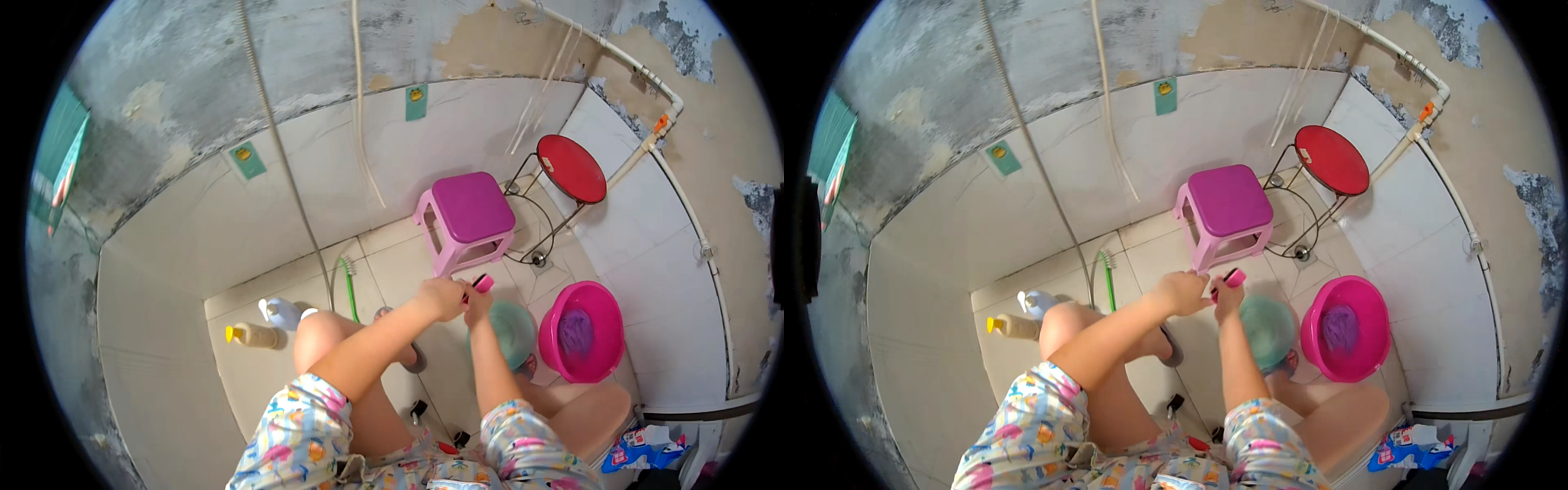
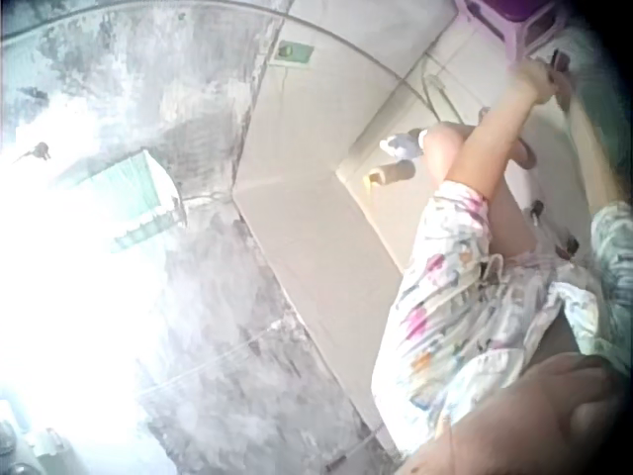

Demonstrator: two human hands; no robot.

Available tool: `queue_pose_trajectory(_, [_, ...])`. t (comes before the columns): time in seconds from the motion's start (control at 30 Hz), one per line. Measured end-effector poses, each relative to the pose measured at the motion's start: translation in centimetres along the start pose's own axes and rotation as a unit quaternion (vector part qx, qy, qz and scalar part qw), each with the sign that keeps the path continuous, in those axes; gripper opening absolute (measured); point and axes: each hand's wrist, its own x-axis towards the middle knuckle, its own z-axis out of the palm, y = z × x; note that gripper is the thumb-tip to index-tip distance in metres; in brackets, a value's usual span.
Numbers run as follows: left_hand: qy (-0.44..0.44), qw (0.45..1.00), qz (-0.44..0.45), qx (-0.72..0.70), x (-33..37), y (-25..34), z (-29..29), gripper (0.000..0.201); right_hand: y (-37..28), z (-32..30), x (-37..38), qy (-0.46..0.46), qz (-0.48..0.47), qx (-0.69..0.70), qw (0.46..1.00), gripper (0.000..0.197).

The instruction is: The person fills a pink bucket with water from a tap, rinses and wrings a purple cloth by hand, then moves a pink stool and places bottles onto a purple stand.

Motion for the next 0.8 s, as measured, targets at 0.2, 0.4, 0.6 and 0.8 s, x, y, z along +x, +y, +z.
queue_pose_trajectory(0.2, [0.130, 0.991, 0.026, 0.006, -4.5, -3.2, 1.5, 0.039, -1.5, 2.0, -15.7, -0.018, 0.067, 0.018, 0.997, 0.041])
queue_pose_trajectory(0.4, [0.293, 0.956, -0.010, -0.017, -13.5, -4.5, -1.7, 0.033, -4.6, 3.4, -19.8, -0.106, 0.049, -0.005, 0.993, 0.041])
queue_pose_trajectory(0.6, [0.342, 0.933, -0.106, -0.045, -20.5, -8.5, -5.9, 0.031, -3.4, 5.9, -22.5, -0.127, 0.046, -0.017, 0.991, 0.039])
queue_pose_trajectory(0.8, [0.413, 0.886, -0.191, -0.094, -24.2, -13.0, -6.7, 0.021, 0.2, 8.0, -24.2, -0.219, 0.098, -0.129, 0.962, 0.037])
